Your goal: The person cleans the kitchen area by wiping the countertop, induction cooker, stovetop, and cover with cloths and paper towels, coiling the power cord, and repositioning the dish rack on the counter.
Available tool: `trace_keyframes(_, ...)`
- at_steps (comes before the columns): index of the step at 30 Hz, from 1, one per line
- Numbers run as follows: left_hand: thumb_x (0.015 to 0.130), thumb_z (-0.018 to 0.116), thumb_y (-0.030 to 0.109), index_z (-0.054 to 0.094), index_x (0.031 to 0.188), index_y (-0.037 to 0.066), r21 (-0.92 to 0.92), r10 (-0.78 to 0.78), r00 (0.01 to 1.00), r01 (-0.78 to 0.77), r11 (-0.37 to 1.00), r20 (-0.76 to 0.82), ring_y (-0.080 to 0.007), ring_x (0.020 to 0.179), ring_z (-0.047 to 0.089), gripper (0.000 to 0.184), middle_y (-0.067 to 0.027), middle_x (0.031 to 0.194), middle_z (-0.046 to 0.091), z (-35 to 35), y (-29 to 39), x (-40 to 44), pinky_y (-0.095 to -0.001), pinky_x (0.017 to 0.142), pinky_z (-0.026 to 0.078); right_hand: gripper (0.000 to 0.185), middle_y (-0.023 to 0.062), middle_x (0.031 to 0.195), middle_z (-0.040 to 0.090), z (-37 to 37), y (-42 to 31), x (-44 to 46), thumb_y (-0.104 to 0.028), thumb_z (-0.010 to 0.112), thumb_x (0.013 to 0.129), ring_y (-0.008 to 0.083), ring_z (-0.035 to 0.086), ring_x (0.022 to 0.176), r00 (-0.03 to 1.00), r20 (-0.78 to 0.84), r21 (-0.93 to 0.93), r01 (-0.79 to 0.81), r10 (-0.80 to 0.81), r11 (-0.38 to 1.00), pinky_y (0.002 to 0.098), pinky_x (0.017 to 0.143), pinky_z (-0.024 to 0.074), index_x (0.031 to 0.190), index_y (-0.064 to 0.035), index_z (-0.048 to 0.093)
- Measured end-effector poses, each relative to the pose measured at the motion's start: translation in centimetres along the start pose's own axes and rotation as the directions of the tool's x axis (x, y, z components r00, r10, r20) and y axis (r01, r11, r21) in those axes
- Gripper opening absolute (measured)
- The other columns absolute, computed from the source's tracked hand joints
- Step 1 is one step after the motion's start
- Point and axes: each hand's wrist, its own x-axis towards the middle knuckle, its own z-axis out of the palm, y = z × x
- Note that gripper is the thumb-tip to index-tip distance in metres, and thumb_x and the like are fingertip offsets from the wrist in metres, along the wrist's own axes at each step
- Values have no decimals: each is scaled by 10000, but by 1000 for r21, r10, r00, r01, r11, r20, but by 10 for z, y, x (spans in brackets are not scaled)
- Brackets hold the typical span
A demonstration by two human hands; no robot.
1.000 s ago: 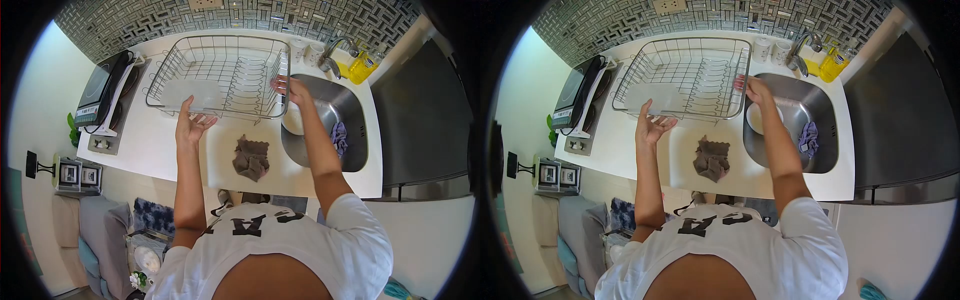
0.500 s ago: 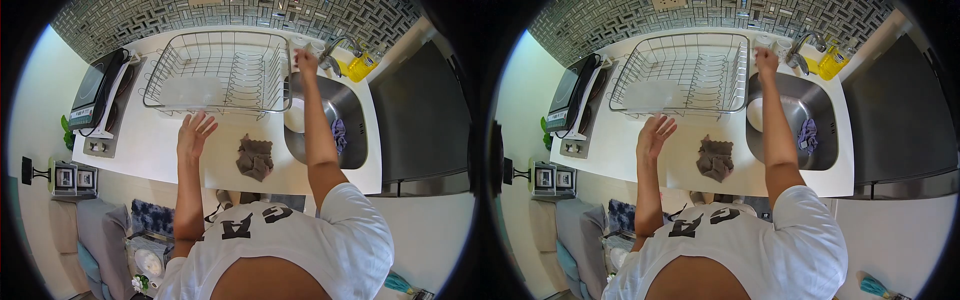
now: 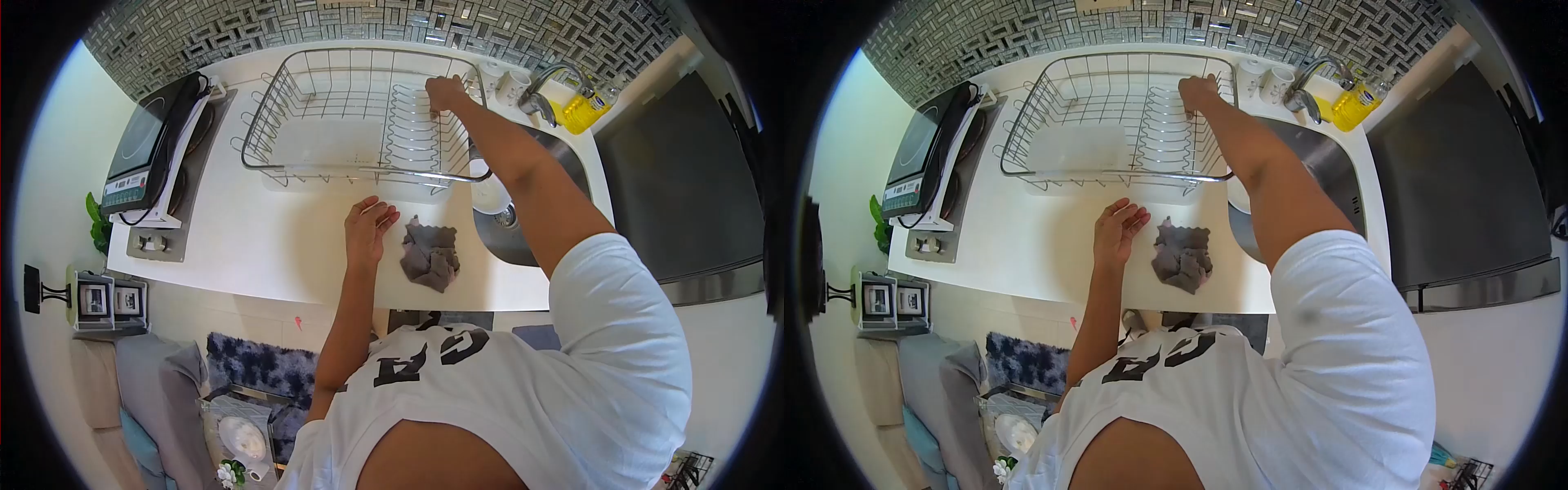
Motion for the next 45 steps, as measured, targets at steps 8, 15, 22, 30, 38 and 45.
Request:
trace_keyframes(8,759,530,-24,445,1015,-35,84,64,998,-62,994,-14,-216,758,572,270,-111,866,527,-6,5,-9,-346,731,502,343,117,923,611,1,-4,-4,-175,715,622,251,584,919,995,1,-61,101,-101,993,415,758,427,918,-59,587)
trace_keyframes(15,758,527,-4,454,1004,-21,169,94,995,-95,981,17,-170,744,557,257,-93,872,513,2,8,-13,-298,700,494,207,140,793,632,3,1,3,-21,728,574,253,632,734,983,2,62,185,-185,981,362,529,497,741,17,612)
trace_keyframes(22,760,544,16,456,1012,-17,212,136,991,-136,968,17,-181,755,561,269,-91,877,518,-1,13,-16,-307,708,490,100,125,672,611,9,12,21,16,664,616,193,604,569,918,266,160,258,-293,953,303,452,477,681,44,593)
trace_keyframes(30,764,550,33,452,1020,-19,264,151,988,-153,952,27,-193,764,571,279,-95,887,523,-1,11,-22,-322,722,492,117,116,727,620,13,21,21,60,608,615,203,617,625,866,266,192,383,-424,903,326,489,488,725,20,610)
trace_keyframes(38,761,560,47,452,1018,-24,278,136,989,-148,949,65,-161,736,550,288,-89,874,508,7,5,-31,-289,692,484,236,176,942,577,8,15,0,3,586,659,325,589,848,928,5,-35,373,-374,927,381,713,479,894,24,577)
trace_keyframes(45,765,559,52,455,1019,-17,305,98,993,-114,946,66,-157,739,551,283,-90,882,511,7,-2,-37,-289,693,482,165,176,903,589,-34,45,-29,-120,554,673,323,581,858,916,-351,127,253,-195,959,400,702,483,792,-19,610)
